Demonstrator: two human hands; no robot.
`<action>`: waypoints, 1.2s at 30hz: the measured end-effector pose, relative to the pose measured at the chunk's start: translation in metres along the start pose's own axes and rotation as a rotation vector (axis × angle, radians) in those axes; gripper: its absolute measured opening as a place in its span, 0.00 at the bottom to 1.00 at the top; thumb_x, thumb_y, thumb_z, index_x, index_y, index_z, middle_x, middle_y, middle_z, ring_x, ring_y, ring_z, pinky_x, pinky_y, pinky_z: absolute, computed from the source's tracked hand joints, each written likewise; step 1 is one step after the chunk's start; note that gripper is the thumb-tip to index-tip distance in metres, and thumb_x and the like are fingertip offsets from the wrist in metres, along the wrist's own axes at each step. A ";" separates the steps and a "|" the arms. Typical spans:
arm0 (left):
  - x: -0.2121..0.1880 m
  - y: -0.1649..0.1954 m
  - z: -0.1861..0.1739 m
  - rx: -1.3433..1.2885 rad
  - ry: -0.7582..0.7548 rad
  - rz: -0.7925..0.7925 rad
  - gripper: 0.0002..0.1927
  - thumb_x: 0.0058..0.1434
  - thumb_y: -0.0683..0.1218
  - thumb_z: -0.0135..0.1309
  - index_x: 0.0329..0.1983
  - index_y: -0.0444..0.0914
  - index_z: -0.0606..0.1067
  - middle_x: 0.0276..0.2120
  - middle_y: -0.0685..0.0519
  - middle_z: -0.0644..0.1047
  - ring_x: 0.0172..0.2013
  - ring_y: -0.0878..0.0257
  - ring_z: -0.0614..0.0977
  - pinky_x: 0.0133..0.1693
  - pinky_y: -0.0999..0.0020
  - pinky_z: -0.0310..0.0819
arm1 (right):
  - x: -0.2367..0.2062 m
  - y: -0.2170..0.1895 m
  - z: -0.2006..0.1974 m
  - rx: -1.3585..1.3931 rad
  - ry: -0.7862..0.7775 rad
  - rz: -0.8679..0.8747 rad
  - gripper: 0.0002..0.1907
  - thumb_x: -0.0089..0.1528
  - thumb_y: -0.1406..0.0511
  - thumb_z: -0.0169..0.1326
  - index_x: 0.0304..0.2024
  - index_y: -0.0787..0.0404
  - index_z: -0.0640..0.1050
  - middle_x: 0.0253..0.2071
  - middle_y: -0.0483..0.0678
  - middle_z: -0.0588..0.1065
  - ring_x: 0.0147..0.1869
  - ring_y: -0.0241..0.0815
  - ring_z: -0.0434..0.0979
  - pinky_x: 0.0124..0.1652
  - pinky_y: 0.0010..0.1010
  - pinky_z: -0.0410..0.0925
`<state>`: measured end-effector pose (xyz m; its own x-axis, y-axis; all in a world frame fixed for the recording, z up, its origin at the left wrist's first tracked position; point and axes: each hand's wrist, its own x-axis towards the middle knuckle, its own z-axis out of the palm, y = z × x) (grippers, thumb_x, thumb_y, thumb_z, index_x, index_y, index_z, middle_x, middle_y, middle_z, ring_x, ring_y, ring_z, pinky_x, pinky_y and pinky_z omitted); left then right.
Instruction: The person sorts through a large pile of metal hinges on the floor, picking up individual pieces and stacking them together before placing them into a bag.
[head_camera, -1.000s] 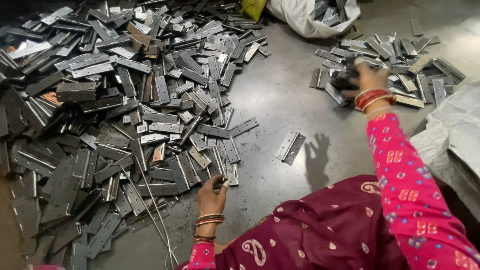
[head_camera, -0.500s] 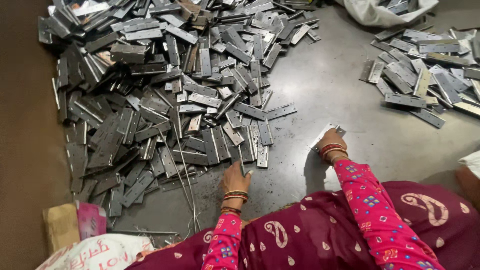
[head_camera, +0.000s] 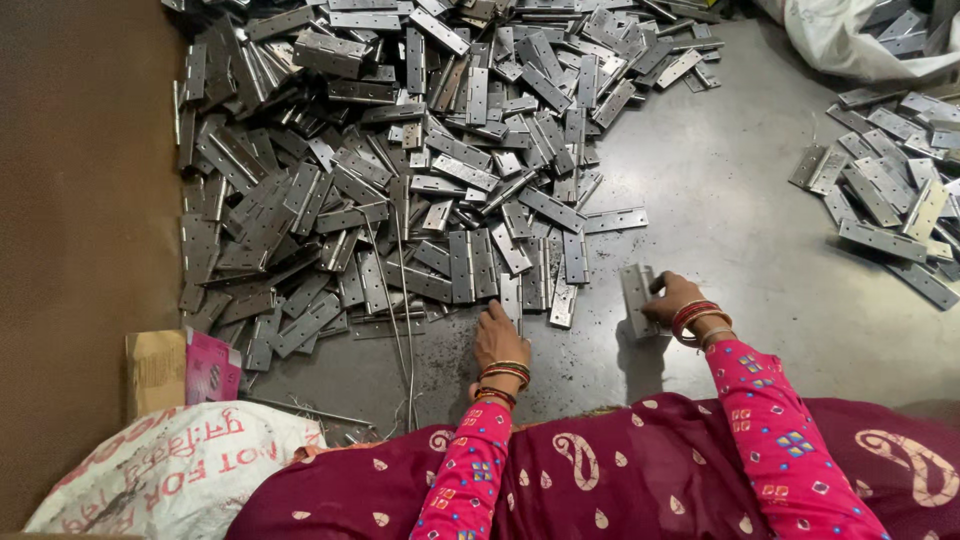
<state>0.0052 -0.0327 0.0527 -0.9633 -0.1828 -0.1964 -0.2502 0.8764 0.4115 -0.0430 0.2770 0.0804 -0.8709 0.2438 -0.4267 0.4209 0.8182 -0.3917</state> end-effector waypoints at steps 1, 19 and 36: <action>0.003 -0.003 0.004 -0.025 -0.025 0.012 0.37 0.52 0.49 0.69 0.62 0.36 0.65 0.53 0.41 0.73 0.54 0.46 0.77 0.51 0.55 0.77 | -0.003 -0.006 0.003 -0.027 -0.042 -0.070 0.32 0.47 0.52 0.69 0.49 0.61 0.83 0.48 0.59 0.82 0.51 0.54 0.83 0.54 0.40 0.75; 0.028 -0.010 0.020 -1.757 -0.355 -0.020 0.19 0.47 0.34 0.57 0.45 0.30 0.74 0.34 0.45 0.82 0.31 0.55 0.85 0.34 0.60 0.84 | -0.020 -0.027 0.041 -0.235 0.205 -0.358 0.12 0.57 0.58 0.62 0.39 0.58 0.82 0.38 0.54 0.80 0.39 0.56 0.81 0.41 0.45 0.74; 0.020 -0.005 0.020 -1.662 -0.346 -0.494 0.22 0.57 0.52 0.68 0.45 0.34 0.75 0.35 0.44 0.79 0.31 0.55 0.83 0.27 0.61 0.79 | -0.038 -0.055 0.044 0.202 0.214 -0.323 0.25 0.56 0.48 0.62 0.44 0.60 0.80 0.33 0.56 0.82 0.35 0.52 0.83 0.37 0.42 0.76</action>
<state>-0.0105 -0.0322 0.0292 -0.7668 0.0210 -0.6415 -0.5214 -0.6034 0.6034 -0.0220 0.1994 0.0825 -0.9900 0.1117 -0.0859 0.1408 0.7568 -0.6383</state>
